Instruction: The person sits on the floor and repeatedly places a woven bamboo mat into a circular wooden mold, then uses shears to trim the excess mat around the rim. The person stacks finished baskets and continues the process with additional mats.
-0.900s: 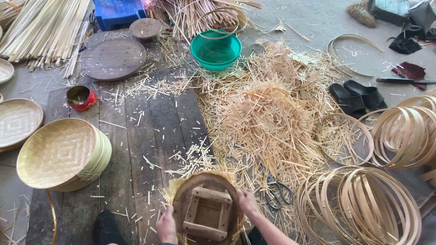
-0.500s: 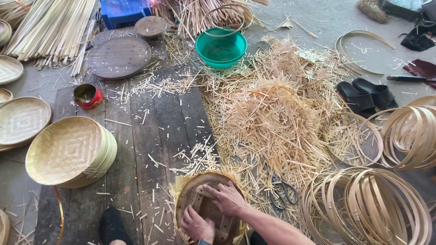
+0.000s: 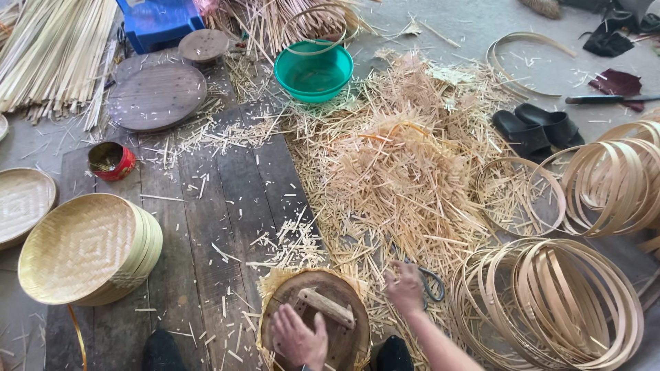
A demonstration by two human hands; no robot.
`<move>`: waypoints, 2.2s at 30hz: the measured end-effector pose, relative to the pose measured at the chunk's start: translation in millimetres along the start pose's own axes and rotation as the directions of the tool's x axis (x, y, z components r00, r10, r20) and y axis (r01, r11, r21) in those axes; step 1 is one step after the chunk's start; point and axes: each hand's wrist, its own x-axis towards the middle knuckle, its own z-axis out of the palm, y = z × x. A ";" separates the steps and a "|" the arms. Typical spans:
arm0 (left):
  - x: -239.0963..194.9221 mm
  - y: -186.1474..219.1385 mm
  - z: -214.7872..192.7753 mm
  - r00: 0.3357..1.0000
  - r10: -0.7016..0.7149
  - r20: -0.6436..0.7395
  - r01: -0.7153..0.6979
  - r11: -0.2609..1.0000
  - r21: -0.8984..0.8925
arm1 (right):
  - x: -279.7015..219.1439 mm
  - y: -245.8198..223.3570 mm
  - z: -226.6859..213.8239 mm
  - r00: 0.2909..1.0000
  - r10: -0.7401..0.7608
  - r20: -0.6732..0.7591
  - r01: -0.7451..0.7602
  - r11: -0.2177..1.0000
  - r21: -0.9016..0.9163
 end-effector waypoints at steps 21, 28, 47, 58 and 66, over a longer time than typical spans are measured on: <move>-13.1 78.5 -28.2 0.951 0.240 0.194 -0.189 0.950 -0.249 | -1.2 103.8 -42.4 0.860 0.111 0.498 -0.084 0.994 -0.077; -13.6 65.9 -10.2 0.941 0.252 0.226 -0.168 0.928 -0.333 | -37.4 42.0 -63.5 0.858 -0.153 0.490 0.306 0.919 -0.250; -13.3 62.1 -27.6 0.910 0.330 0.250 -0.226 0.902 -0.368 | 21.6 7.8 25.6 0.788 -0.598 0.143 0.554 0.590 -0.588; -10.3 43.3 -49.2 0.772 0.507 0.383 -0.374 0.850 -0.372 | 29.6 9.6 23.2 0.742 -0.647 0.175 0.636 0.597 -0.489; -1.9 26.3 -63.1 0.607 0.585 0.538 -0.496 0.808 -0.319 | 28.5 36.9 -10.6 0.788 -0.361 0.499 0.587 0.686 -0.430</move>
